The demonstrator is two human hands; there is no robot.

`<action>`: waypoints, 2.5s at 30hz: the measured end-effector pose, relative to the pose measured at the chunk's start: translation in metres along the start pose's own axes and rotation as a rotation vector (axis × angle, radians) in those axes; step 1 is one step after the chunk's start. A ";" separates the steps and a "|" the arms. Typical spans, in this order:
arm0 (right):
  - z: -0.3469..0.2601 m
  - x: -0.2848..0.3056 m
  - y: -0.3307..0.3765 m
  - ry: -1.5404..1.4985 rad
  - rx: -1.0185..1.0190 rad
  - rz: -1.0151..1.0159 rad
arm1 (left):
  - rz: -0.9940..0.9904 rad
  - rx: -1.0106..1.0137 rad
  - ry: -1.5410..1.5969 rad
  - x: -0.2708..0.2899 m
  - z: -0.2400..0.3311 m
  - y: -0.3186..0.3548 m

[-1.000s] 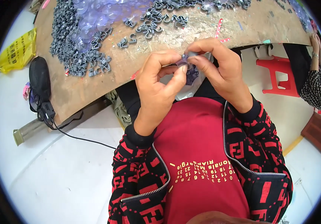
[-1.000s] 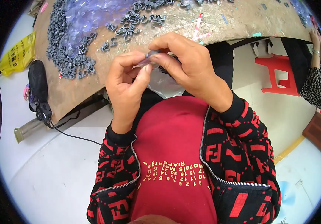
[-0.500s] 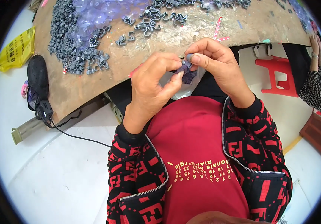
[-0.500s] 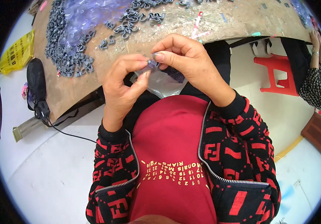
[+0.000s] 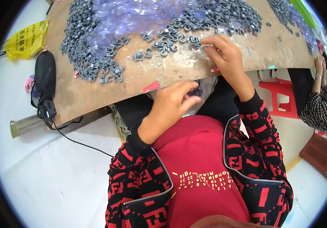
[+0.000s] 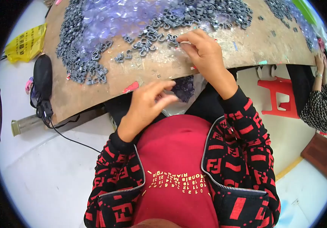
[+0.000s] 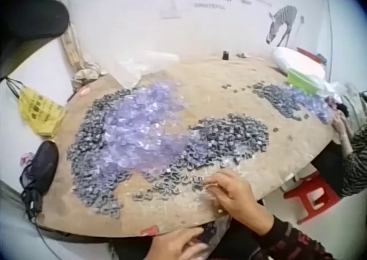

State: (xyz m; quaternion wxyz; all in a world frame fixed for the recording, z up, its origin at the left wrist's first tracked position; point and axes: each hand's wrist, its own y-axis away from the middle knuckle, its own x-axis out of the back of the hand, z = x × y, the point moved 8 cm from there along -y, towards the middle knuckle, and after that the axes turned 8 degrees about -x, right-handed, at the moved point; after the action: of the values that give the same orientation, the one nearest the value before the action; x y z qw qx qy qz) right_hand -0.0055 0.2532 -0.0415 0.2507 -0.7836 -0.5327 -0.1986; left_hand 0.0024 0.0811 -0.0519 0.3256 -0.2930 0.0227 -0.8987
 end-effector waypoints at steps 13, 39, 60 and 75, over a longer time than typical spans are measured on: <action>-0.017 -0.018 -0.002 0.225 0.311 0.097 | 0.512 -0.093 -0.508 0.126 -0.048 -0.050; 0.026 -0.015 0.016 -0.538 -0.238 -0.045 | 0.397 0.147 -0.029 0.116 -0.080 -0.066; -0.016 -0.023 0.043 -0.922 -0.337 -0.284 | 0.305 0.077 0.876 0.020 -0.024 -0.019; -0.022 -0.005 0.051 -0.750 -0.297 -0.196 | 0.331 -0.089 0.256 0.035 0.007 -0.015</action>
State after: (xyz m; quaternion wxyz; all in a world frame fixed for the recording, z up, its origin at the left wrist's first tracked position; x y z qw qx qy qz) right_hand 0.0392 0.2206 -0.0360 -0.0965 -0.7749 -0.6247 0.0034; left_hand -0.0237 0.0734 -0.0247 0.4497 -0.1828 0.1516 -0.8610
